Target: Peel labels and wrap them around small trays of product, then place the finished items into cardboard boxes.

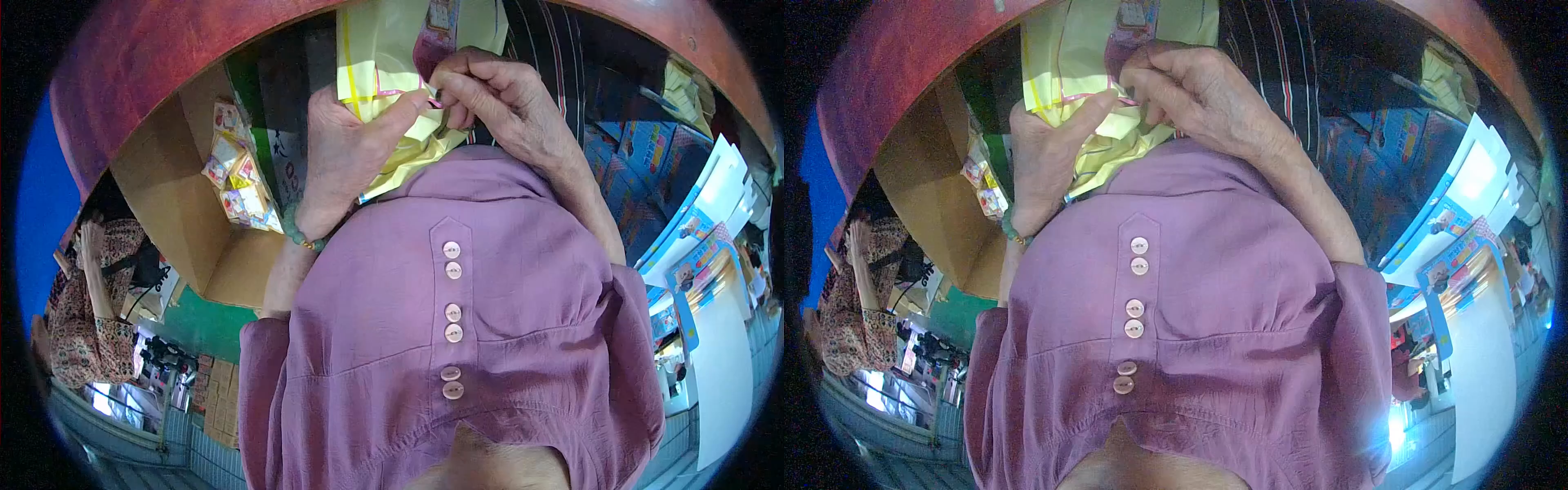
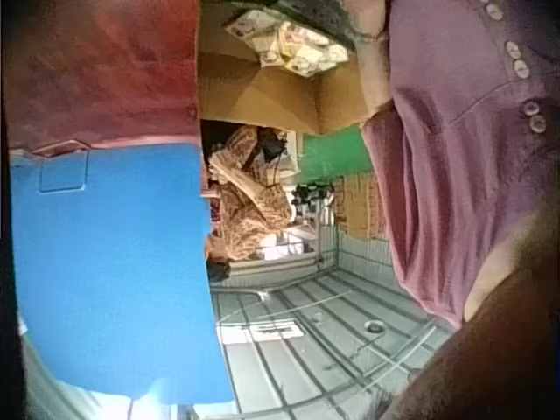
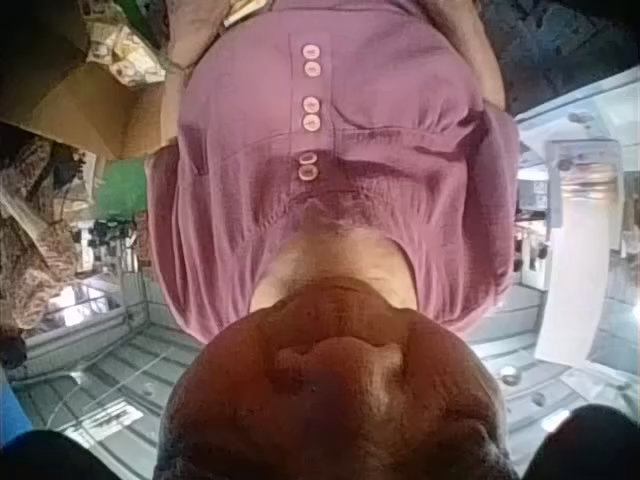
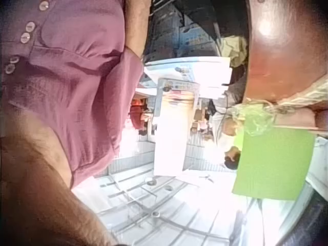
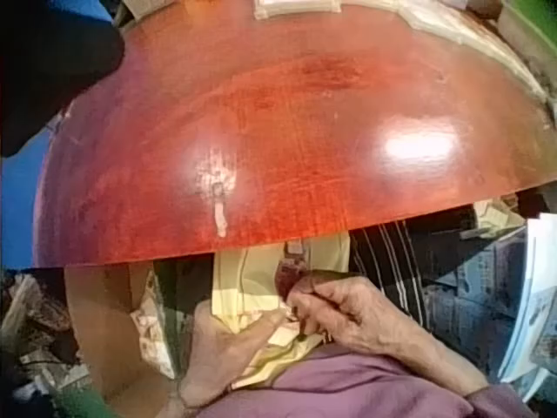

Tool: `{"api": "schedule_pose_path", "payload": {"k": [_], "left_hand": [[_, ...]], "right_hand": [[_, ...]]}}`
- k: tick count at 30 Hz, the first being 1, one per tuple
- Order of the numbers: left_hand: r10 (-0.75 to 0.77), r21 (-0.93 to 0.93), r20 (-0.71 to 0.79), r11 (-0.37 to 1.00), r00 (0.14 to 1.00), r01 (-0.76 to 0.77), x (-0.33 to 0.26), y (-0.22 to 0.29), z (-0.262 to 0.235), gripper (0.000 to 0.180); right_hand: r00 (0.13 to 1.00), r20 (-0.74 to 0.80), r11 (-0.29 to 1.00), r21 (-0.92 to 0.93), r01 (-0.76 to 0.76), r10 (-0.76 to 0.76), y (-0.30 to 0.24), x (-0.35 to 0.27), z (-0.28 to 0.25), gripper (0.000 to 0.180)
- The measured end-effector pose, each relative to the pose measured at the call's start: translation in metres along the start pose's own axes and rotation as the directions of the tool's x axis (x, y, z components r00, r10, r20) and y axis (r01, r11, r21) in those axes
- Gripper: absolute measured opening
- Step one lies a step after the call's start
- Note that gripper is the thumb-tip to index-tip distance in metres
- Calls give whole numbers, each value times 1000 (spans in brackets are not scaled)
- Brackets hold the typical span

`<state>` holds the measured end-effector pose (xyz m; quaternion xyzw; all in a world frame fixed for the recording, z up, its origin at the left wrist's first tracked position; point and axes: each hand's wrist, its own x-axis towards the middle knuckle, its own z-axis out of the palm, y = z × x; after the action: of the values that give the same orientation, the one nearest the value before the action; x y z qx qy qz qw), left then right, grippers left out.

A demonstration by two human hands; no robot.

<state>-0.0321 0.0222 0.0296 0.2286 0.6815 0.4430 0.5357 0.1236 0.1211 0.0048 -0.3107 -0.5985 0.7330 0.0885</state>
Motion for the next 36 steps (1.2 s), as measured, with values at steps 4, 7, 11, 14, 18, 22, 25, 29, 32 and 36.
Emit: {"api": "schedule_pose_path", "payload": {"k": [4,7,11,14,18,22,25,29,32,36], "left_hand": [[3,-94,2,996,1000,-2,2,-2,3,13],[-13,-85,49,996,999,17,4,-2,-2,13],[-57,-51,-44,997,997,55,1,-5,1,18],[-39,-88,-55,996,998,34,6,-10,-1,20],[-29,-85,-24,996,999,27,13,-14,-2,21],[-83,-113,-3,990,997,82,12,-9,1,19],[-77,-113,-4,991,997,76,13,-10,0,19],[55,149,-57,988,997,-46,29,-22,-25,27],[67,57,-127,997,990,-60,48,-33,-41,39],[204,15,-55,979,977,-203,74,-45,-59,49]], "right_hand": [[997,-2,997,29,-73,73,-3,-4,-2,20],[999,-53,999,-41,5,-8,1,-4,7,18],[993,-103,993,-112,45,-57,3,-1,9,16],[973,-188,989,-89,120,-135,6,-1,10,16],[976,-193,987,-140,74,-101,0,-2,4,17],[964,-228,986,-124,108,-134,5,-1,6,17],[927,-286,933,-330,143,-243,6,-2,3,14],[814,-412,844,-510,166,-409,4,-20,-12,8],[739,-613,885,-462,-47,-280,-19,-46,-29,7],[731,-587,802,-591,-93,-348,-48,-93,-45,10]]}}
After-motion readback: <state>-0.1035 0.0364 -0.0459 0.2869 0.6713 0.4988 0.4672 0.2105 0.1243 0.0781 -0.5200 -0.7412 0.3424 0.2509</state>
